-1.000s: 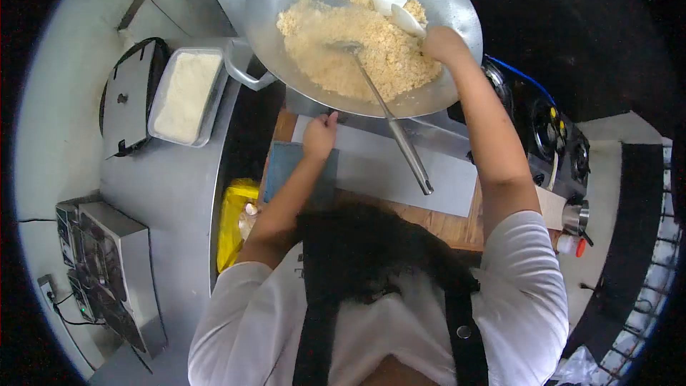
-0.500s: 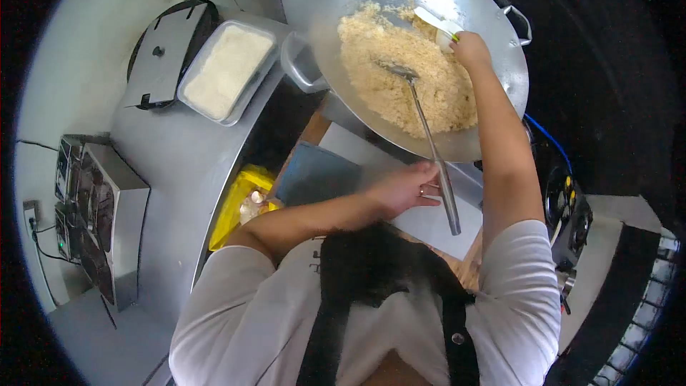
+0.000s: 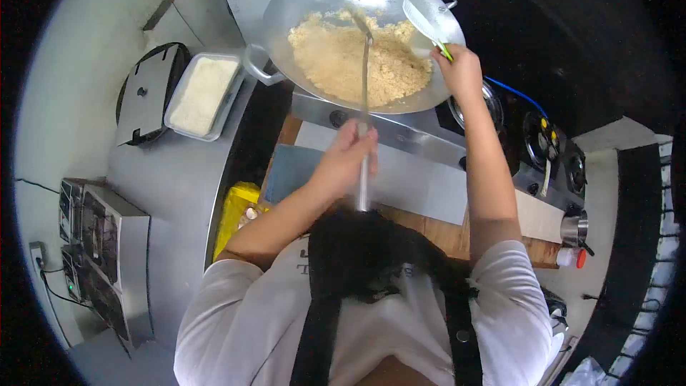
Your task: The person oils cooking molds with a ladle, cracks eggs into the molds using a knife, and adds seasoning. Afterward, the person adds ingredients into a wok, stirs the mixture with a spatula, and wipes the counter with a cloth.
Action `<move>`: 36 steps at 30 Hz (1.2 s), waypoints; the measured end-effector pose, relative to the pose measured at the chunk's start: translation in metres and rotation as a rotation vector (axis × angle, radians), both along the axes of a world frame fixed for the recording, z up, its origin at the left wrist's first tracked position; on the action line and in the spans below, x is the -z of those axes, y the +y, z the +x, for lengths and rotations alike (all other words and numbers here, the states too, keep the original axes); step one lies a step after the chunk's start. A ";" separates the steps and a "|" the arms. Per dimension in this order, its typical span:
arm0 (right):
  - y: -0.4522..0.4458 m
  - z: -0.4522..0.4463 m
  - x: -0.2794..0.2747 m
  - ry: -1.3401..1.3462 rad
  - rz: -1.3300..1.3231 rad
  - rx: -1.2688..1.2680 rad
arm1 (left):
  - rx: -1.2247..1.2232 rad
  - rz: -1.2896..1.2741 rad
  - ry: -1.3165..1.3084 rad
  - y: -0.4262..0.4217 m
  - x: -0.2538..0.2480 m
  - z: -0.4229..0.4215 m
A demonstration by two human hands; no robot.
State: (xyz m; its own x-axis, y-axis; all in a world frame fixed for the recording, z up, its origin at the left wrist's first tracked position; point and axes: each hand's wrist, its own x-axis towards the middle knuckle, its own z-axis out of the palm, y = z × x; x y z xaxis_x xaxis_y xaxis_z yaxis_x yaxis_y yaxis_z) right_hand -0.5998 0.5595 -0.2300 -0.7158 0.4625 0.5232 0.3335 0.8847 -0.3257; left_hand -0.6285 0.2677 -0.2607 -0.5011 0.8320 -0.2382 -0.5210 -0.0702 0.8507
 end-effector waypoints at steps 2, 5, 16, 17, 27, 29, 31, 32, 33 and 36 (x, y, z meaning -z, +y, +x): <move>-0.010 0.025 0.008 0.018 -0.002 -0.012 | -0.096 -0.096 0.388 -0.002 0.021 -0.008; -0.031 0.057 0.017 -0.064 -0.062 -0.034 | -0.361 -0.290 1.072 -0.012 0.029 -0.002; -0.070 0.090 0.045 0.187 -0.025 -0.128 | -0.525 -0.700 1.288 -0.058 0.003 0.033; -0.072 0.092 0.044 0.176 -0.086 -0.128 | -0.549 -0.700 1.283 -0.064 0.003 0.033; -0.133 0.052 0.012 0.231 -0.051 -0.131 | -0.757 -0.885 1.281 -0.182 0.018 -0.079; -0.168 0.032 -0.001 0.216 -0.086 -0.117 | -0.734 -1.004 1.219 -0.208 0.039 -0.122; -0.205 0.008 -0.007 0.193 -0.138 -0.219 | -0.711 -1.035 1.216 -0.235 0.059 -0.159; -0.226 -0.006 -0.010 0.223 -0.140 -0.265 | -0.698 -1.069 1.208 -0.245 0.066 -0.176; -0.248 -0.021 -0.012 0.245 -0.123 -0.292 | -0.700 -1.059 1.208 -0.254 0.074 -0.191; -0.304 -0.073 -0.013 0.270 -0.159 -0.366 | -0.640 -1.076 1.219 -0.278 0.096 -0.230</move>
State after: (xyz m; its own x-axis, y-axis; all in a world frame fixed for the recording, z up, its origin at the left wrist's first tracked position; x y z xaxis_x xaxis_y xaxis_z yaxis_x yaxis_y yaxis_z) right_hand -0.6728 0.2552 -0.2170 -0.6952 0.2943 0.6558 -0.1058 0.8605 -0.4983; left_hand -0.8586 -0.0105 -0.3568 -0.9560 0.1860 0.2267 0.2784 0.8186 0.5023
